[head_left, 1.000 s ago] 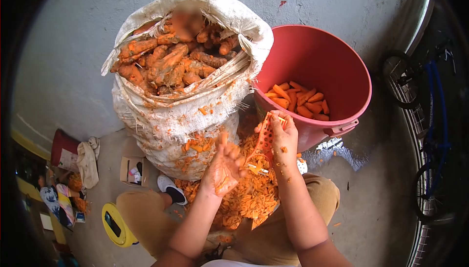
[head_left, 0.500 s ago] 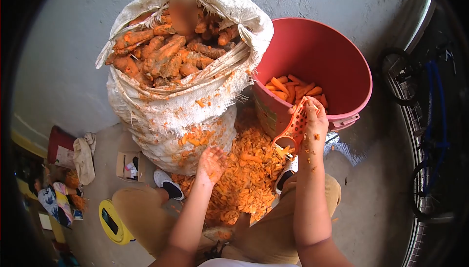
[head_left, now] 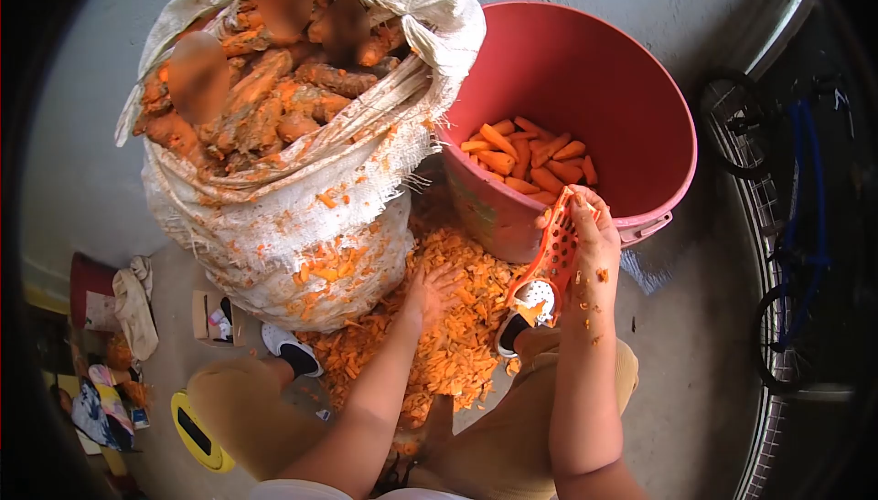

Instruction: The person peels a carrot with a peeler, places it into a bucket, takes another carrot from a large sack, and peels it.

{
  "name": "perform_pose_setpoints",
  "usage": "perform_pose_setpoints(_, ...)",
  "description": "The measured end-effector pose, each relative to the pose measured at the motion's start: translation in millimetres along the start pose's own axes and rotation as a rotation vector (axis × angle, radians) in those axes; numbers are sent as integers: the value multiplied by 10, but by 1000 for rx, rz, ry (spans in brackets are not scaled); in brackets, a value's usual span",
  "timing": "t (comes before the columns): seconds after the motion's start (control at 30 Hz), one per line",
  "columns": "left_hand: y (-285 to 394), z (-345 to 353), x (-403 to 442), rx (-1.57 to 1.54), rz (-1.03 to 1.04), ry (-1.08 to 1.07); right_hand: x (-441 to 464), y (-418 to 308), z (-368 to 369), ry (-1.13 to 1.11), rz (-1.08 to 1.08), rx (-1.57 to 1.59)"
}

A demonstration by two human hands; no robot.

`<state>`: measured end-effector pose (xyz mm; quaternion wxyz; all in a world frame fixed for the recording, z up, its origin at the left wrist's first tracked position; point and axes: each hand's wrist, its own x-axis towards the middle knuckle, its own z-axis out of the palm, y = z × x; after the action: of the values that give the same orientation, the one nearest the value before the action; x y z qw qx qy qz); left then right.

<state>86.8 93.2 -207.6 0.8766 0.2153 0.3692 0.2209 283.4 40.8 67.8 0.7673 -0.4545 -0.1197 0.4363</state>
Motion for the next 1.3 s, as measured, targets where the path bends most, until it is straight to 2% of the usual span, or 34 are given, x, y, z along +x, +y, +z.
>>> perform_pose_setpoints(0.13,-212,-496,550,679,-100,239,23,-35,24,14,17,-13)
perform_pose_setpoints(0.17,-239,-496,578,1089,-96,240,29,-43,36,23,26,-14)
perform_pose_setpoints(0.23,-22,3,330,1909,-76,208,35,-21,63,47,44,-19)
perform_pose_setpoints(0.37,-116,-198,661,2194,-232,-80,47,51,102,14,67,6)
perform_pose_setpoints(0.4,-154,-233,735,2257,-267,-114,41,38,104,-31,124,-31)
perform_pose_setpoints(0.47,-214,-251,849,2382,-341,-182,34,126,142,-73,107,-9)
perform_pose_setpoints(0.6,52,286,679,2520,-513,-269,31,169,175,-107,184,2)
perform_pose_setpoints(0.7,-75,99,684,2445,-268,-130,32,234,147,-152,145,1)
perform_pose_setpoints(0.73,-199,-82,683,2476,-59,-48,18,231,162,-152,154,-11)
perform_pose_setpoints(0.77,-228,-154,653,2429,-30,-8,13,209,176,-161,158,-30)
perform_pose_setpoints(0.93,116,-65,205,2094,-287,114,-23,213,151,-192,114,-105)
perform_pose_setpoints(1.03,474,114,-218,2141,-341,-35,-34,141,121,-212,116,-136)
perform_pose_setpoints(1.07,650,306,-416,1988,-323,49,-42,92,122,-188,107,-163)
perform_pose_setpoints(1.17,1209,609,-853,1972,-93,-38,-13,-27,32,-172,-40,-295)
perform_pose_setpoints(1.23,1711,1098,-1327,1852,201,37,22,-172,-63,2,-99,-303)
perform_pose_setpoints(1.3,2056,1468,-1595,1572,616,-3,92,-224,-180,45,-187,-104)
